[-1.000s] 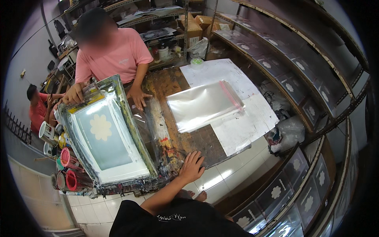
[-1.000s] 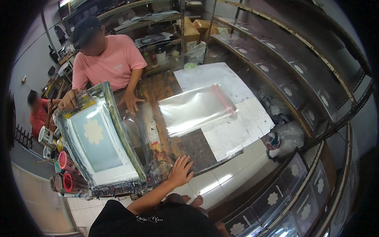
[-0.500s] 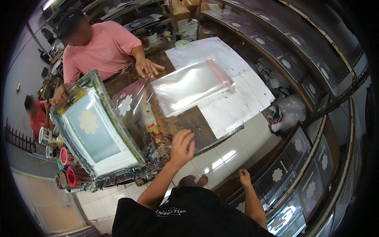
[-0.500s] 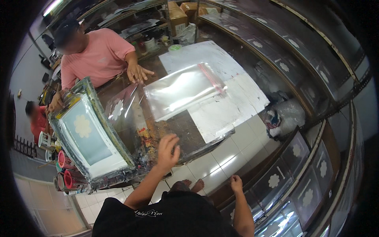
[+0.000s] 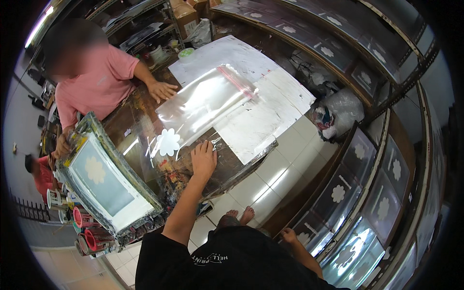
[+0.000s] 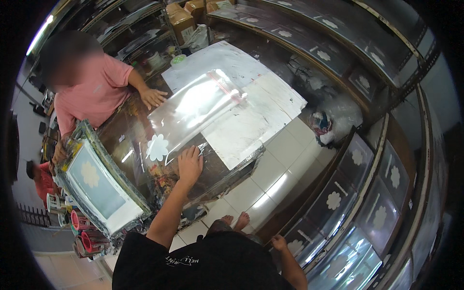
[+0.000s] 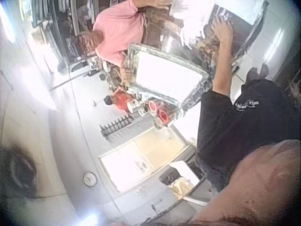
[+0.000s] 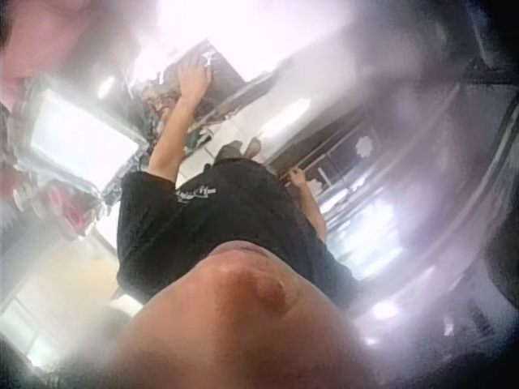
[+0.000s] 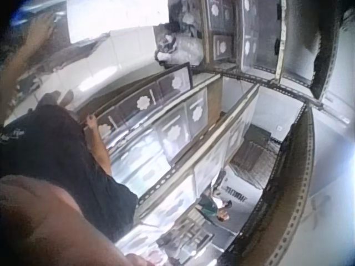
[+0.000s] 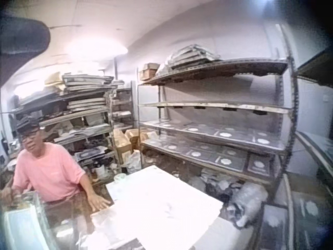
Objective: The person repeatedly picks up white flower-shaped cutouts from a table and places them onto clear plastic sheets on a nearby rack. The person handles the cutouts one at a time and arranges them on the plastic sheets.
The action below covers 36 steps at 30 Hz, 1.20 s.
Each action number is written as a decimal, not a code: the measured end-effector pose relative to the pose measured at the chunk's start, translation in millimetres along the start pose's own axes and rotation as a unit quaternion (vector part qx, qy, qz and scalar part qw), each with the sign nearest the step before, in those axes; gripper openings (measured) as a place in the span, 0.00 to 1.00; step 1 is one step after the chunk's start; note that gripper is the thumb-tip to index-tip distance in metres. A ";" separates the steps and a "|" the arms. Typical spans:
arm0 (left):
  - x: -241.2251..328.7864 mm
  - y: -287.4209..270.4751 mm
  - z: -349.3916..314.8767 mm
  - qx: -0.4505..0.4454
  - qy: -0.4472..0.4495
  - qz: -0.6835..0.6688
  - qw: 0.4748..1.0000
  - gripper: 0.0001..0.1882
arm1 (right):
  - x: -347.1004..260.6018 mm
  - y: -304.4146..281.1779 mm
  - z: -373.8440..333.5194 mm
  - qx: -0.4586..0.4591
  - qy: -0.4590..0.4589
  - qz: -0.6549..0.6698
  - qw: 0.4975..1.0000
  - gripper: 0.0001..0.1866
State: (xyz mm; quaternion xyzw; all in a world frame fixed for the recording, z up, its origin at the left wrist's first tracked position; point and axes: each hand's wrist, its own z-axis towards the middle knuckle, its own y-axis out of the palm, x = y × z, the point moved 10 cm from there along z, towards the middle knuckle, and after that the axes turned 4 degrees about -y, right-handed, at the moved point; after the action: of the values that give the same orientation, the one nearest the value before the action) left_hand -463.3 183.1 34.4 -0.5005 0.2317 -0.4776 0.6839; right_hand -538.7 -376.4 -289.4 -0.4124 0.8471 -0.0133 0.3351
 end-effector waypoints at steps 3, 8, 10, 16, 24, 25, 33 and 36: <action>2.8 0.5 -7.3 0.012 -0.011 -0.027 1.000 0.18 | 40.4 -3.5 12.1 0.033 -0.018 0.000 0.999 0.15; 54.2 -9.7 -7.3 0.002 0.091 -0.095 0.991 0.08 | -61.4 10.0 31.7 0.007 -0.156 0.163 0.974 0.12; 89.5 -36.7 -22.1 0.003 0.125 -0.163 0.979 0.09 | -186.2 5.8 -18.2 -0.013 -0.150 0.317 0.936 0.15; 202.0 -101.1 -97.2 -0.063 0.284 -0.303 0.908 0.12 | -397.6 -38.2 -162.4 -0.067 -0.334 0.432 0.835 0.20; 240.0 -174.5 -244.1 -0.174 0.538 -0.395 0.724 0.16 | -297.5 -21.1 -265.9 0.281 -0.313 0.158 0.893 0.15; 240.3 -189.7 -260.6 -0.189 0.561 -0.411 0.693 0.18 | -283.1 -18.4 -295.0 0.325 -0.305 0.145 0.883 0.15; 210.7 -313.1 -306.0 -0.192 0.606 -0.596 0.490 0.25 | -232.7 41.3 -570.2 0.544 -0.231 0.086 0.802 0.17; 208.0 -329.8 -287.0 -0.132 0.595 -0.636 0.473 0.23 | -245.6 63.8 -681.7 0.596 -0.187 0.016 0.780 0.18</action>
State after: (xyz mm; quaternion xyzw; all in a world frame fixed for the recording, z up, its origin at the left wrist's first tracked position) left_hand -739.6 -148.0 254.3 -0.1903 0.2613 -0.9281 -0.1848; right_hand -870.2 -333.7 356.6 -0.1108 0.5971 -0.4331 0.6660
